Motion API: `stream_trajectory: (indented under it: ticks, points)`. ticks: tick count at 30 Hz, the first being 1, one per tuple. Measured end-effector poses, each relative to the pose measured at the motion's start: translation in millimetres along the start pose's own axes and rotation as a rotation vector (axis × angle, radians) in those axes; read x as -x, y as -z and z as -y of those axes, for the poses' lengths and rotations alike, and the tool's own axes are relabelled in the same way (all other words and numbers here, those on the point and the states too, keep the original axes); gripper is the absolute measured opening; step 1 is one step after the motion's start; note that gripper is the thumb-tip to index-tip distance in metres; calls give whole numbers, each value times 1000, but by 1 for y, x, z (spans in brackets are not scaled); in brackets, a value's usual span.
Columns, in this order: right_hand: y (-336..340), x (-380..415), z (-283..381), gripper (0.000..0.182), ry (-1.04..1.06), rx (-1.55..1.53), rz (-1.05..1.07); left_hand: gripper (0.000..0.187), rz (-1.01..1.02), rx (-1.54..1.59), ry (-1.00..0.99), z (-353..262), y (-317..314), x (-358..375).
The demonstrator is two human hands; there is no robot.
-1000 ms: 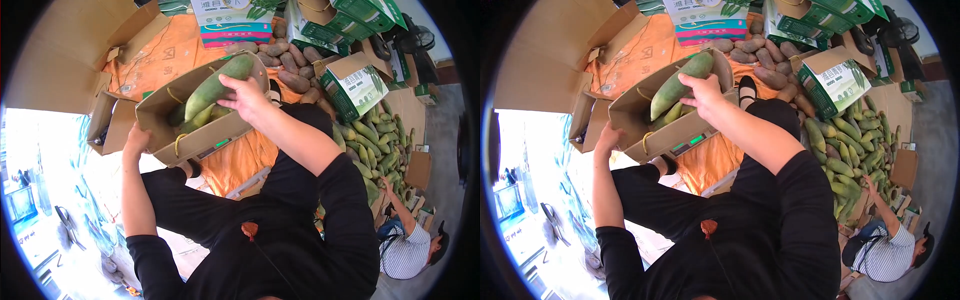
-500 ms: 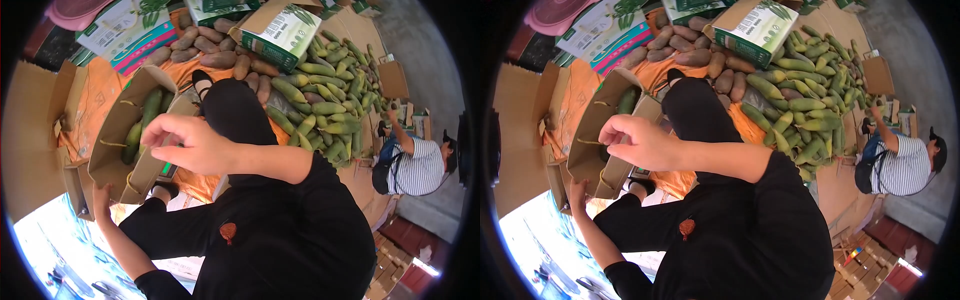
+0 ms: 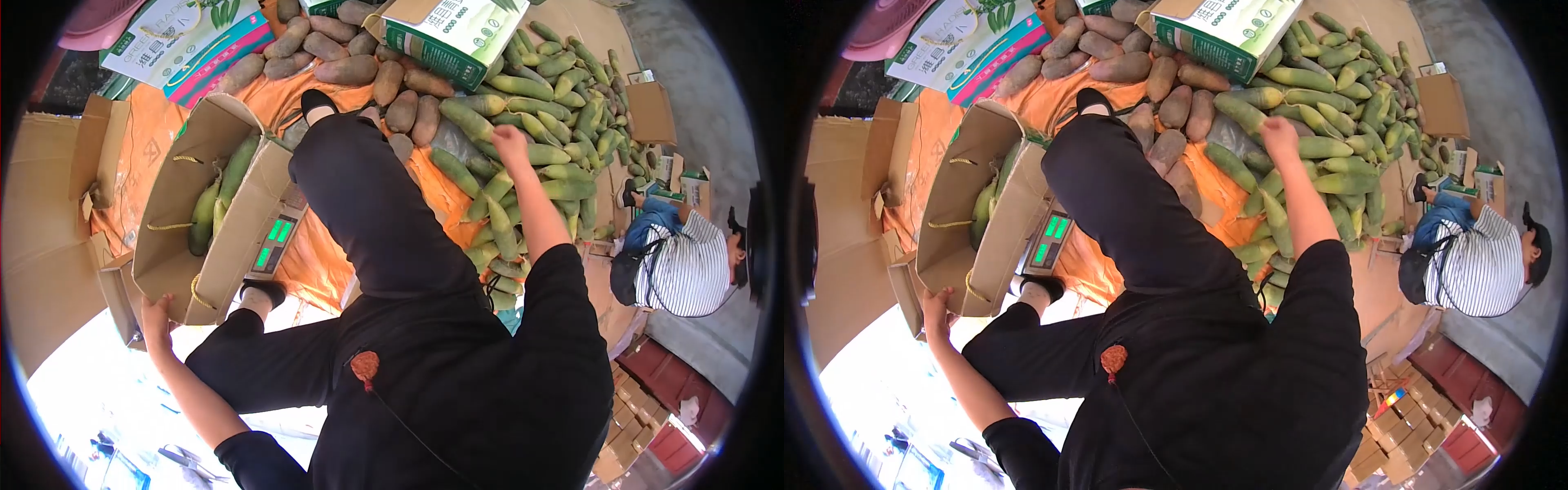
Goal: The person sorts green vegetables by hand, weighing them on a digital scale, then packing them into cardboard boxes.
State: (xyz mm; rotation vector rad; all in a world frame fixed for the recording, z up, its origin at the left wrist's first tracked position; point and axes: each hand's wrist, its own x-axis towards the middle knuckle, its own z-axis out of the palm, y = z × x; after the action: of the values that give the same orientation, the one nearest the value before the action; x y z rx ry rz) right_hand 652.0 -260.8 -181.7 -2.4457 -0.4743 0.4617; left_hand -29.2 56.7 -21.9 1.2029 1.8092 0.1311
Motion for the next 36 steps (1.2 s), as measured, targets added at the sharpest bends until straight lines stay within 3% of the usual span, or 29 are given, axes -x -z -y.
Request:
stream_trajectory:
  ticks: [3, 6, 9, 13, 20, 23, 25, 29, 36]
  points:
    - [-4, 29, -66, 31, -130, 103, -1, 34, -54, -2, 3, -8, -5, 6]
    - [-1, 66, -101, 47, -153, 402, 94, 37, -69, 33, 9, -5, -5, 5]
    - [0, 97, -99, 65, -208, 665, 337, 39, -89, -8, -26, -2, -4, 3]
    - [-4, 118, -104, 66, -380, 683, 440, 41, -115, -47, -16, 1, -3, 3]
    - [-5, 120, -103, 60, -299, 779, 456, 43, -110, 40, 28, -17, -9, 16]
    - [-4, 113, -103, 65, -140, 711, 420, 43, -96, 56, 40, -16, -10, 16]
    - [-5, 95, -108, 71, -43, 443, 352, 44, -73, 49, 57, -14, -6, 13]
    - [0, 81, -36, 72, 77, 207, 346, 44, -83, 63, 56, -20, -8, 20]
    - [12, 65, 150, 54, 467, -285, 284, 45, -92, 84, 48, -20, -7, 23]
